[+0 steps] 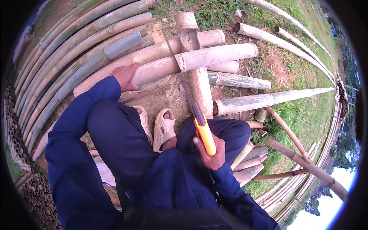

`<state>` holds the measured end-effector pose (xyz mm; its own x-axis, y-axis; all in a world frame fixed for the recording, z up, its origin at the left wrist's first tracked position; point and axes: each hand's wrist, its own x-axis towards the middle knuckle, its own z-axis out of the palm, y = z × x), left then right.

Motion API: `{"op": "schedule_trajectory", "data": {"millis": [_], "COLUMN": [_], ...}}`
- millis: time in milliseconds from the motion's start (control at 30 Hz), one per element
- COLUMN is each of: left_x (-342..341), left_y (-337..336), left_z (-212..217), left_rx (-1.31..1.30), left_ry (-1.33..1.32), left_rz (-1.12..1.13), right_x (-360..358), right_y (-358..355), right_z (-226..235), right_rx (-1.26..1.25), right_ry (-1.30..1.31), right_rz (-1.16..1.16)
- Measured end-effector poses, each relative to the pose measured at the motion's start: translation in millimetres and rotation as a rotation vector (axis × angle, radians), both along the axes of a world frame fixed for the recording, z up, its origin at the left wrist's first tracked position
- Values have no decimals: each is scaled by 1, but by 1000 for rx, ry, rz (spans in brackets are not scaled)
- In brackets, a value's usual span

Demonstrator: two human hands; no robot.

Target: The person uses a hand saw to cut bamboo poles into shorter sections. They repeatedly position a pole on a support, saw through it, and then move the cut pieces aside.

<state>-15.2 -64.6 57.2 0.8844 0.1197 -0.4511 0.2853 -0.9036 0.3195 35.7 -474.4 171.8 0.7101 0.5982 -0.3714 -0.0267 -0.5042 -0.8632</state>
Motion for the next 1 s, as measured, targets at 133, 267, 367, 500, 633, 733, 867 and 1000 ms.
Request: {"op": "schedule_trajectory", "data": {"millis": [133,267,367,500,633,733,867,1000], "left_x": [14,43,46,42,36,37,42,48], "left_y": [5,-27,-57,-80,-82,-79,-67,-53], "left_z": [35,43,27,-2,-15,-19,-16,-11], "left_rx": [66,141,206,262,217,151,82,19], "left_ry": [154,77,-138,-218,-185,-138,-92,-70], "left_rz": [-102,24,155,242,266,257,257,230], "right_x": [-2,-3,-4,-13,-36,-54,-46,-14], "right_y": [-3,-5,-6,-13,-41,-73,-46,16], "right_z": [-7,-15,-28,-33,4,39,12,-52], "right_rx": [39,192,214,118,90,84,100,177], "right_ry": [-52,-96,-171,-200,-181,-231,-180,-212], "right_rz": [-1,-52,-46,-22,-46,-41,-78,38]}}
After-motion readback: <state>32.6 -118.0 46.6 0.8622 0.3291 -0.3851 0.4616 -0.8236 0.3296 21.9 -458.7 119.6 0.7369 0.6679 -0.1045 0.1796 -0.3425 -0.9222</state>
